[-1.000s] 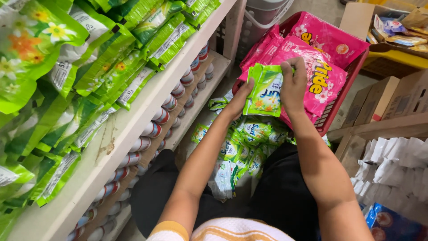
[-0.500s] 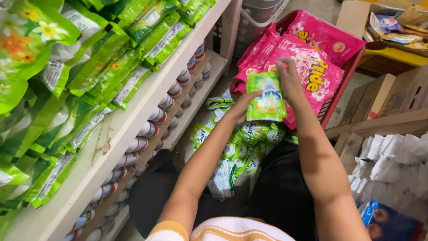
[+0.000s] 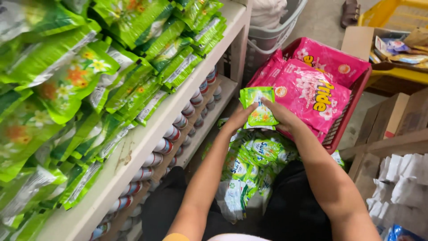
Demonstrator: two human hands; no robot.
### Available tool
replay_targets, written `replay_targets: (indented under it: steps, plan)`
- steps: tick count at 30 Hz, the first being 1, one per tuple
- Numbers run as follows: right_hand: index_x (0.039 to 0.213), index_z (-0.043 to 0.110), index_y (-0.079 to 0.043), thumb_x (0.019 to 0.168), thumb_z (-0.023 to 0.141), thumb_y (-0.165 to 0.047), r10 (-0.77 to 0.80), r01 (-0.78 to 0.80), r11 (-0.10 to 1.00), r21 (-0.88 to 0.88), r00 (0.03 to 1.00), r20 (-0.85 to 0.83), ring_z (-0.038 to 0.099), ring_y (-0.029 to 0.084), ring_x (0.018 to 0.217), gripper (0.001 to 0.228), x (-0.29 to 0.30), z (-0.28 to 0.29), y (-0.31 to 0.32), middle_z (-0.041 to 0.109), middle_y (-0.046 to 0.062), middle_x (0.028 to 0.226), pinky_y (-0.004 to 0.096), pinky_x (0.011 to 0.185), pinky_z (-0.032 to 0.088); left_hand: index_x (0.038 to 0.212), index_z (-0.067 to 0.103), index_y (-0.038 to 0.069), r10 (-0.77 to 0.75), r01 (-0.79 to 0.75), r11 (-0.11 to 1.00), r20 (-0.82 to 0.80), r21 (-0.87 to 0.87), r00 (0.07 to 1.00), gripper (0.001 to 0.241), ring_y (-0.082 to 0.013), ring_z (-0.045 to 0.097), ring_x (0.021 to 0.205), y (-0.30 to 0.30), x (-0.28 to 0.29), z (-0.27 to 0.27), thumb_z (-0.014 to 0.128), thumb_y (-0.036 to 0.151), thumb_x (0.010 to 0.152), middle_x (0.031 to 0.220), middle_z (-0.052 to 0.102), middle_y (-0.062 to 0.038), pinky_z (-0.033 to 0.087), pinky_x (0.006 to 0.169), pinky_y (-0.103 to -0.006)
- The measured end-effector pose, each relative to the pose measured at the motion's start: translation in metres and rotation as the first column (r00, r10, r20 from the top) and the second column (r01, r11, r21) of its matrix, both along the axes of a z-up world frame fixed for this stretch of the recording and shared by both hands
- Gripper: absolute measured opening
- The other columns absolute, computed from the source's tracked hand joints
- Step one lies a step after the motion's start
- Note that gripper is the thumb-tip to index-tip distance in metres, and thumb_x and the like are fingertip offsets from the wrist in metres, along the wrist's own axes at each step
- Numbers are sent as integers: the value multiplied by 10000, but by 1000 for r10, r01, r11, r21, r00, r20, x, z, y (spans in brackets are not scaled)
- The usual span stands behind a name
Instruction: Stocking and organizing detergent packets on a grocery store shelf.
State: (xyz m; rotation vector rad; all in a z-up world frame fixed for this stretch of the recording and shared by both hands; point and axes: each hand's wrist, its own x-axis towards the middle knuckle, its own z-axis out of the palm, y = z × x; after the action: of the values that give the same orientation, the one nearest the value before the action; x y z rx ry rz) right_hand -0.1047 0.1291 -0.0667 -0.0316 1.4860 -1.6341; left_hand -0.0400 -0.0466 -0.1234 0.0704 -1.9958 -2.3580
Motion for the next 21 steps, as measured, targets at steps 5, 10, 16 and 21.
replay_targets:
  steps: [5,10,16,21]
  plan:
    - [1257,613,-32,1035,447,-572,24,-23,999,32,999,-29,734,241,768,607,2,18,7,746,121,1015,421,596,614,1399,575,8,-19,12,984,-35,-176,999,584,-202,667,1173,-9,1,15,636,420,989,1297,703,-126,514,1011,-348]
    - [1309,580,-40,1032,450,-536,-62,59,998,-25,986,-157,732,214,881,583,4,24,0,732,104,1092,381,724,608,1440,455,8,219,-240,959,-147,-149,965,679,-213,632,1189,14,3,29,708,374,927,1316,649,-139,485,1021,-354]
    - [1448,477,-26,1107,465,-443,-75,98,995,8,805,-588,653,172,1094,540,11,12,-6,669,97,1245,319,936,519,1453,451,47,346,-319,900,-42,296,937,544,-190,627,1137,21,4,35,608,347,1027,1296,629,-111,515,976,-334]
    - [1471,400,-117,1030,540,-323,-212,182,971,-154,954,-211,700,187,980,506,28,37,-17,671,76,1183,365,834,594,1448,462,5,287,-219,719,5,660,958,562,-224,683,1079,18,-5,3,556,363,1025,1282,639,-159,554,916,-366]
